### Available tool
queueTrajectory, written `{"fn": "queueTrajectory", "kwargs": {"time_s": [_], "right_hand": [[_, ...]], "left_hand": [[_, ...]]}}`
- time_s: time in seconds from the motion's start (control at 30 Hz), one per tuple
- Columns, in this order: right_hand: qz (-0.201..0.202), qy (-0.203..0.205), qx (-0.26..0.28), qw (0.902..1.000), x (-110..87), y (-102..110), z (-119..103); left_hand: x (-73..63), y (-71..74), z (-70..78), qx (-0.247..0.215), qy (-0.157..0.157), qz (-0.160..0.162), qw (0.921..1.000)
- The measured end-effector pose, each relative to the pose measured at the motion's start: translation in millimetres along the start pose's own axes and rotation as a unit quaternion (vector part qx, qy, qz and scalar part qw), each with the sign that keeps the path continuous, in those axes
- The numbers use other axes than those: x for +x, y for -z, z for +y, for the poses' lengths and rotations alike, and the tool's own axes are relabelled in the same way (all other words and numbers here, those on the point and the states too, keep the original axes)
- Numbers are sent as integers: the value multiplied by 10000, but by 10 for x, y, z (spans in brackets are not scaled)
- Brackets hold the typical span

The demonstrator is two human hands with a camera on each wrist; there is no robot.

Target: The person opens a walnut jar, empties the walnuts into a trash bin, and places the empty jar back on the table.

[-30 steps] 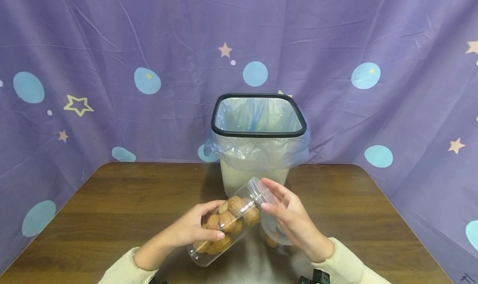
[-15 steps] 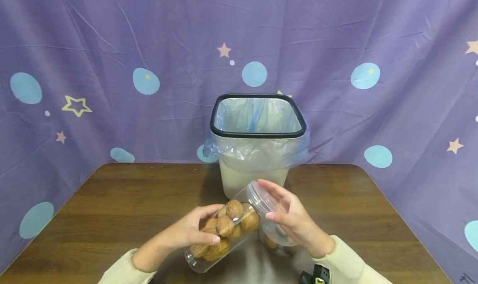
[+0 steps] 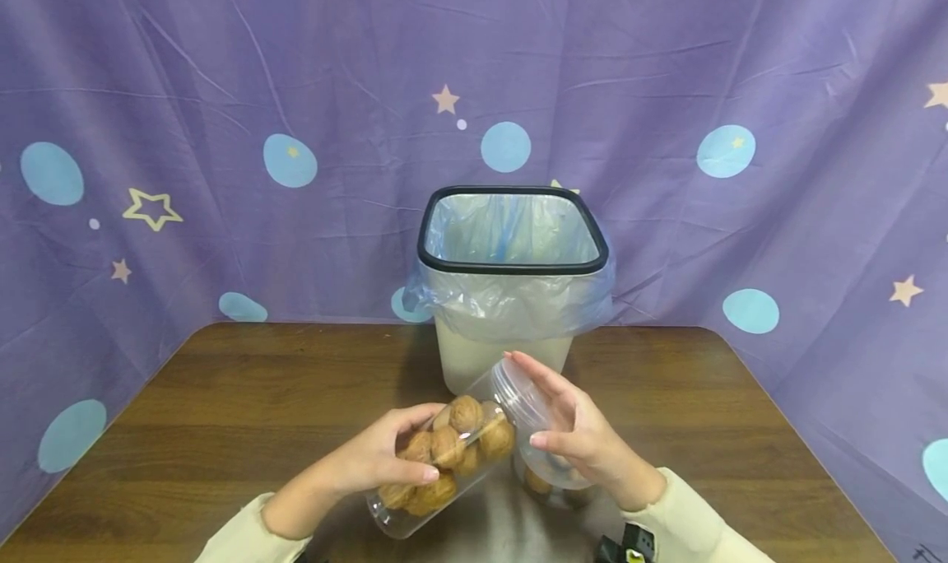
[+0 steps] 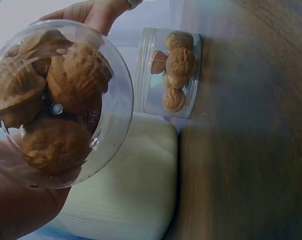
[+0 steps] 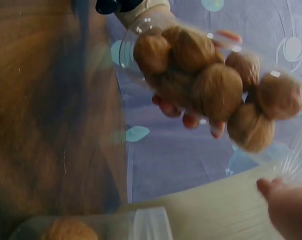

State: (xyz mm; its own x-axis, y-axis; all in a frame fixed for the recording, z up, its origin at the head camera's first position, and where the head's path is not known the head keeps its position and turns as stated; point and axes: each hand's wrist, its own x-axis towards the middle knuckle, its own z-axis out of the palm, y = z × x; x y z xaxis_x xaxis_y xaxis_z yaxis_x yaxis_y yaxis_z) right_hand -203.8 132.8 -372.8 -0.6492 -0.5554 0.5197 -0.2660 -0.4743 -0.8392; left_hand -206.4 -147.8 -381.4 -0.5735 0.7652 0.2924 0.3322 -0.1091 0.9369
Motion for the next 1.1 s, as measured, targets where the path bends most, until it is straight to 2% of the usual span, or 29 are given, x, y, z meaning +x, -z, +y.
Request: {"fn": "queueTrajectory", "kwargs": {"time_s": [0.1,0.2,0.33,0.43,0.67,0.9,1.1], "right_hand": [[353,-97,-23,9993,-11,-40,3],[880,-443,-60,9951,-25,-98,-32],[1619,-1056,27,9811,-39,-184,-112],[1971,-1391,27,9705,-45,-239,-164],[2223,-1723,-102,9596,-46,-302,-202],[2398,-1665,-50,9564,-36,-320,-187],[2542,-1577,11,9542,-11,-337,-173]], "left_hand": [[2,1,0,242,108,223,9994],[3,3,-4,498,220,417,9976],[5,0,-4,723,326,566,9952],[7,-8,-2,878,425,678,9929],[13,-24,-7,1426,524,907,9842],[14,-34,-24,1767,549,1006,9776],[27,-39,-41,1832,526,982,9767]]}}
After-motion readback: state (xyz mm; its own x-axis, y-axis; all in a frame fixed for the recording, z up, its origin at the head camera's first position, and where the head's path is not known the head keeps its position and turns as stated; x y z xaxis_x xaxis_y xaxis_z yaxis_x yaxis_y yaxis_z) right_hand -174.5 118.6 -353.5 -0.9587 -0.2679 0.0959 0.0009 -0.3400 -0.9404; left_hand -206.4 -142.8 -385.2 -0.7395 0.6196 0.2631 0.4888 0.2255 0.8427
